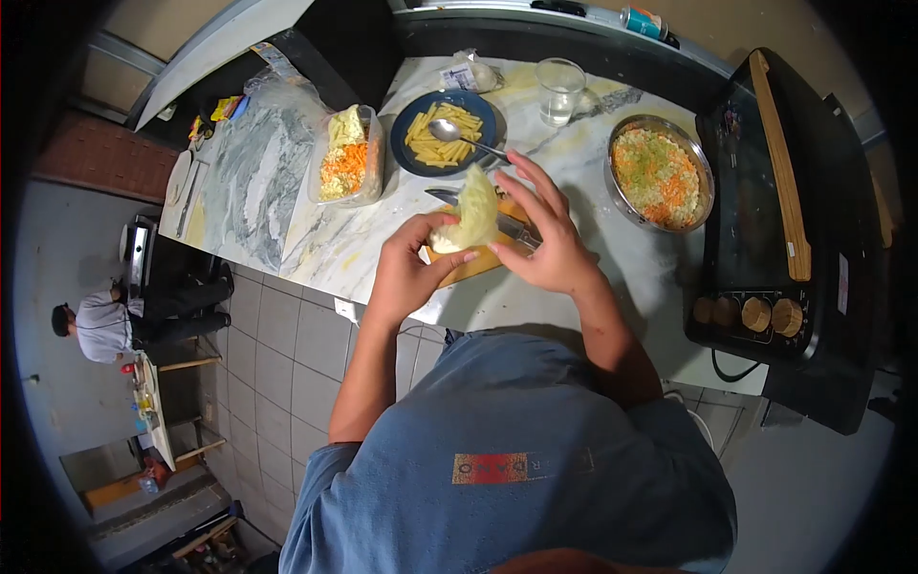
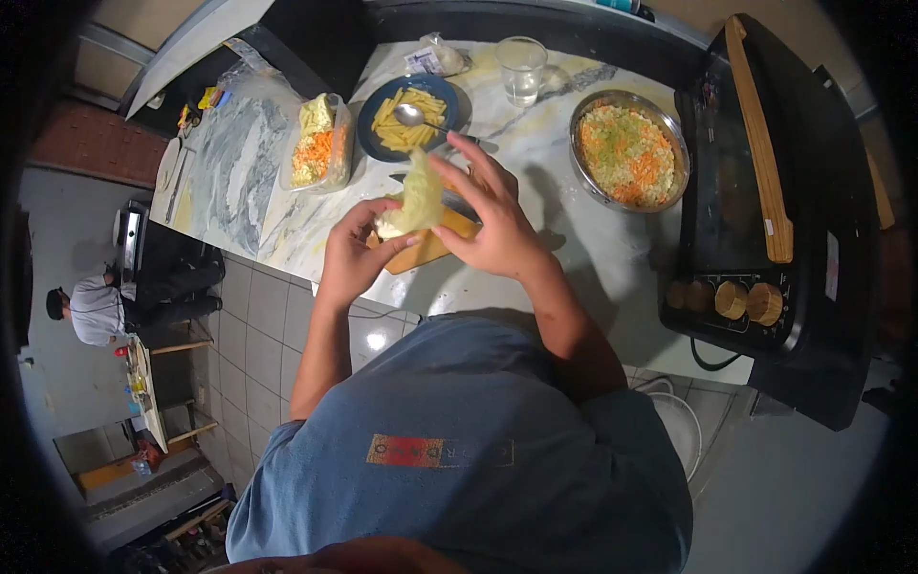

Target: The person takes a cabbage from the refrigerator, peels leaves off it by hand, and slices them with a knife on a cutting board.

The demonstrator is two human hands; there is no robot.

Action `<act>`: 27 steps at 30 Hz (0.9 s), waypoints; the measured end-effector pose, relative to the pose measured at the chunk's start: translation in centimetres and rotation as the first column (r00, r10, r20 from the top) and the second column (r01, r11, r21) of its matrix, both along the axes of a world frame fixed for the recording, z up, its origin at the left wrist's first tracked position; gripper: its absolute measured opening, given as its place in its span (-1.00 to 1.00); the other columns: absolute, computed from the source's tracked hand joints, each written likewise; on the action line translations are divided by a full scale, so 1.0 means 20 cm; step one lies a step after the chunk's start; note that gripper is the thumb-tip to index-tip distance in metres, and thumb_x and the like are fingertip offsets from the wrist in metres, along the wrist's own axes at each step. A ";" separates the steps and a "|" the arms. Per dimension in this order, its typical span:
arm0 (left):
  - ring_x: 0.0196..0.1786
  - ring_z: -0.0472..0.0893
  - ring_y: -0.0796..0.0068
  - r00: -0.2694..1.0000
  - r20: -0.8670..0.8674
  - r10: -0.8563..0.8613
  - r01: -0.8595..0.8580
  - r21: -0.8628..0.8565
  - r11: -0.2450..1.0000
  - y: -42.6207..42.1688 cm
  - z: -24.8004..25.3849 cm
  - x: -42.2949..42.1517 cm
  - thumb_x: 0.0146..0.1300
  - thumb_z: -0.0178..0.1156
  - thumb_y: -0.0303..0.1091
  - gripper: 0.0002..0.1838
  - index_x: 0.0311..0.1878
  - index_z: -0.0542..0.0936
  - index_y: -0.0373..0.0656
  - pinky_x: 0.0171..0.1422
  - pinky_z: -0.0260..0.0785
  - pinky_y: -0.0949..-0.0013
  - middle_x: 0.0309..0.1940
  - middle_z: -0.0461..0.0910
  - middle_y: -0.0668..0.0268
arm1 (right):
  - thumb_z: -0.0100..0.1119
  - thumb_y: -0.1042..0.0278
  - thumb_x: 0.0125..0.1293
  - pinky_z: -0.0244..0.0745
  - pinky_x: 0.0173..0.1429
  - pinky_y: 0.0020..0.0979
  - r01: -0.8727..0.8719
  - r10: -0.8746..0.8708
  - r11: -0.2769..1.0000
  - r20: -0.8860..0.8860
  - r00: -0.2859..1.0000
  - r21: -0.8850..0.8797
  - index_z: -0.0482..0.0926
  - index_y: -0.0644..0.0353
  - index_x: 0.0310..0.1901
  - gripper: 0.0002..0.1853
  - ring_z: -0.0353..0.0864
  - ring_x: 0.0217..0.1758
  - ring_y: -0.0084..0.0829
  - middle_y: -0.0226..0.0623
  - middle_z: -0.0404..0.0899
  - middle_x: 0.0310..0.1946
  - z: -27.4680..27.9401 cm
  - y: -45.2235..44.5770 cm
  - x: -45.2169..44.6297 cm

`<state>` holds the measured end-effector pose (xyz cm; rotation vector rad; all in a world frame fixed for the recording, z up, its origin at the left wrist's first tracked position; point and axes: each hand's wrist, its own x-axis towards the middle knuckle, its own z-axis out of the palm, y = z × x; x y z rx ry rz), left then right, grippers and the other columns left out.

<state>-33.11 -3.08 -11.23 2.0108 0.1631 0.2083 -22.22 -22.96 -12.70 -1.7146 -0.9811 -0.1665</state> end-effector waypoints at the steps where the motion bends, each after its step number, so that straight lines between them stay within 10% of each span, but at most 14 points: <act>1: 0.07 0.59 0.52 1.000 0.010 0.005 -0.005 0.005 1.000 0.00 0.02 0.00 0.08 0.55 -0.52 -0.48 0.12 0.60 -0.31 0.17 0.44 0.38 0.00 0.65 0.23 | 0.49 0.38 0.04 0.21 0.49 -0.12 -0.005 0.005 1.000 0.010 1.000 0.005 0.49 0.02 0.37 -0.24 0.31 0.48 -0.07 -0.12 0.36 0.41 0.01 0.00 -0.01; 3: 0.01 0.59 0.44 0.998 0.040 -0.038 0.030 0.183 0.983 -0.02 0.08 -0.02 0.05 0.58 -0.44 -0.51 0.07 0.63 -0.25 0.12 0.44 0.36 -0.05 0.64 0.23 | 0.44 0.33 0.09 0.08 0.52 -0.12 -0.035 0.091 0.964 0.203 0.975 -0.263 0.53 -0.02 0.34 -0.30 0.29 0.49 -0.13 -0.20 0.43 0.35 0.02 -0.03 -0.02; 18: 0.03 0.57 0.05 0.990 0.135 -0.042 -0.023 0.446 0.895 0.00 -0.01 -0.11 -0.06 0.61 -0.34 -0.48 -0.04 0.58 -0.17 0.12 0.44 0.13 -0.05 0.62 0.16 | 0.40 0.22 0.25 0.26 0.34 -0.18 -0.195 0.202 0.938 -0.005 0.979 -0.286 0.63 0.08 0.16 -0.56 0.58 0.17 -0.18 -0.24 0.66 0.01 -0.07 -0.01 -0.05; 27: -0.01 0.60 0.10 0.997 0.020 -0.079 0.075 0.152 0.986 -0.02 0.03 -0.15 0.11 0.52 -0.30 -0.49 0.10 0.58 -0.25 0.07 0.46 0.21 -0.04 0.58 0.11 | 0.40 0.27 0.22 0.37 0.19 -0.23 -0.156 0.154 0.933 -0.033 0.988 -0.325 0.67 0.12 0.01 -0.67 0.67 0.00 -0.18 -0.23 0.73 -0.07 -0.06 0.01 -0.08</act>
